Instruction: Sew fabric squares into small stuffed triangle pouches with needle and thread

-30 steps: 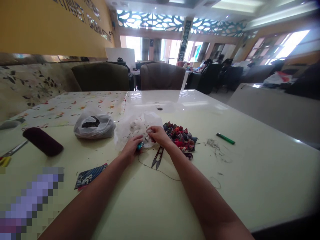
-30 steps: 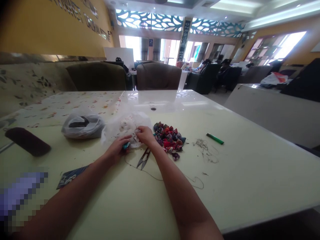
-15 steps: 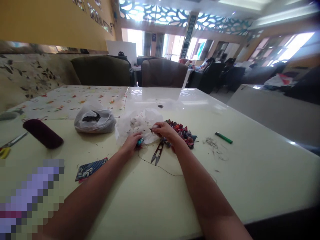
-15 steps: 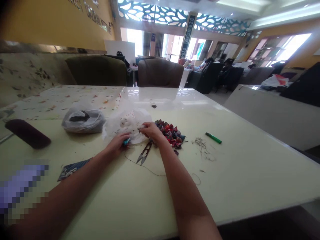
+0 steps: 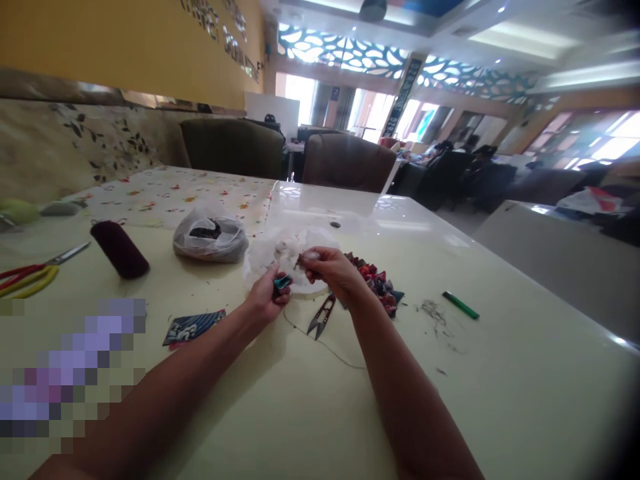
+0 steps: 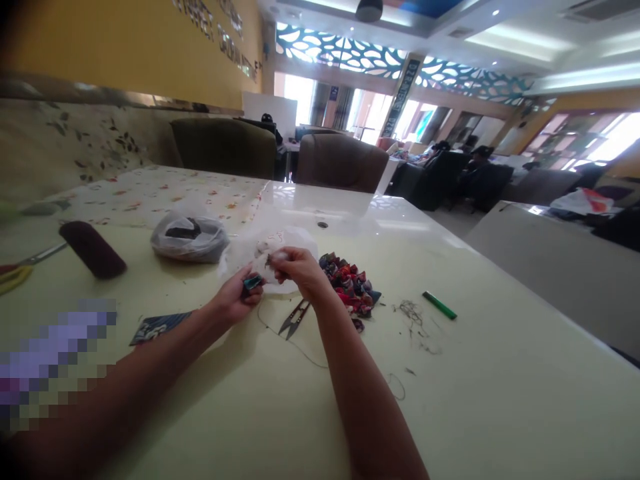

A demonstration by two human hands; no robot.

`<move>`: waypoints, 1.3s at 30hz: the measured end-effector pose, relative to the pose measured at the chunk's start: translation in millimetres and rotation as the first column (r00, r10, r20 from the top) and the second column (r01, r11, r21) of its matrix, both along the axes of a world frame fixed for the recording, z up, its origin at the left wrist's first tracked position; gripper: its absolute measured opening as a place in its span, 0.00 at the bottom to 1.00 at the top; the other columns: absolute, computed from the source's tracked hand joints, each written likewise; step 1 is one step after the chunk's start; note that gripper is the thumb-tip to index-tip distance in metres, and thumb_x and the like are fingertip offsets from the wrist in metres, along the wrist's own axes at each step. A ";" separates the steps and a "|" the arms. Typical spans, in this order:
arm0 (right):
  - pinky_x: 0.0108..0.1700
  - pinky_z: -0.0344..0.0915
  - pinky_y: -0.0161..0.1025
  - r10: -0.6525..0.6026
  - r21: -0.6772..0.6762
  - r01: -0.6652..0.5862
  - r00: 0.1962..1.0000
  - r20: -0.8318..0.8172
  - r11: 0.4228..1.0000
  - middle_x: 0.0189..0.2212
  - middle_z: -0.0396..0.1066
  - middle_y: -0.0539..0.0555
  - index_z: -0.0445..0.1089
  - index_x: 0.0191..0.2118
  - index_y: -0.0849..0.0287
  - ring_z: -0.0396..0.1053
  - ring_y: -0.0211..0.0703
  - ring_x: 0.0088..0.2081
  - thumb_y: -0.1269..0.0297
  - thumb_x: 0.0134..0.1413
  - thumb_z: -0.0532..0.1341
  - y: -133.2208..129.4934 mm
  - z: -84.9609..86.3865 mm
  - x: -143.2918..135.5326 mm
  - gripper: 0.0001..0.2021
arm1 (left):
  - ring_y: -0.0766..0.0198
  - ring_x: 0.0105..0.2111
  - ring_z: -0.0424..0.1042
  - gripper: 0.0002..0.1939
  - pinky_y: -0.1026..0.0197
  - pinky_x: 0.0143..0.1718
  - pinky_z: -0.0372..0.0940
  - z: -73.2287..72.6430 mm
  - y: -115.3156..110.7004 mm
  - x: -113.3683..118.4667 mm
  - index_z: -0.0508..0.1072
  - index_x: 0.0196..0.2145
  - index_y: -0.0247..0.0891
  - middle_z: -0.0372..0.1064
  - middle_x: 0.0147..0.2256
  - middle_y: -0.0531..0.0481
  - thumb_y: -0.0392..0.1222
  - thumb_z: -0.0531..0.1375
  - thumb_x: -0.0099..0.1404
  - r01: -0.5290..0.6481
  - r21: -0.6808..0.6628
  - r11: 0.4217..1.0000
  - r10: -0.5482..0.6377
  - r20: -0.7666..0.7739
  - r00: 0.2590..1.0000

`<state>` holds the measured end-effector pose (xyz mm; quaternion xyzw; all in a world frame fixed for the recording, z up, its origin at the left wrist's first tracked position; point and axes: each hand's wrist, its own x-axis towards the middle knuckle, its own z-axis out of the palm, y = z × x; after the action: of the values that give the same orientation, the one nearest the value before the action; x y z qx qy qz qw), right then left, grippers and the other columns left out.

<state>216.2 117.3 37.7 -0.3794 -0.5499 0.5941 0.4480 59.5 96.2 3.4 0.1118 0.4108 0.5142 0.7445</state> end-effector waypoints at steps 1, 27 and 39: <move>0.24 0.63 0.31 0.016 -0.001 -0.016 1.000 0.000 1.000 0.20 0.68 0.47 0.72 0.29 0.61 0.64 0.32 0.22 0.58 0.38 0.72 -2.7 1.4 -3.0 0.15 | 0.75 0.13 0.53 0.17 0.73 0.11 0.42 -1.4 -4.9 -3.9 0.61 0.27 0.37 0.61 0.21 0.53 0.44 0.50 0.75 -0.009 -0.023 1.000 0.009 0.034 0.999; 0.30 0.67 0.34 -0.228 0.290 0.192 0.969 0.098 0.938 0.26 0.68 0.47 0.70 0.37 0.58 0.67 0.34 0.26 0.70 0.54 0.62 -85.6 -53.1 -36.5 0.04 | 0.76 0.11 0.51 0.25 0.74 0.11 0.40 -21.0 -49.6 -25.1 0.64 0.28 0.34 0.60 0.17 0.53 0.57 0.49 0.73 0.047 -0.105 0.993 -0.047 0.009 0.999; 0.44 0.68 0.37 -0.329 0.757 -0.035 0.887 0.324 0.652 0.38 0.69 0.55 0.71 0.40 0.58 0.70 0.40 0.41 0.80 0.57 0.55 -89.6 -51.1 -38.7 0.12 | 0.75 0.11 0.51 0.26 0.73 0.09 0.41 -24.1 -54.8 -18.4 0.61 0.23 0.36 0.54 0.15 0.56 0.55 0.49 0.74 0.045 -0.116 0.992 -0.034 0.095 0.995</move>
<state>177.5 27.7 -13.5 -0.3291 -0.7954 0.1770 0.4771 41.1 41.4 -20.7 0.0518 0.4031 0.4789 0.7782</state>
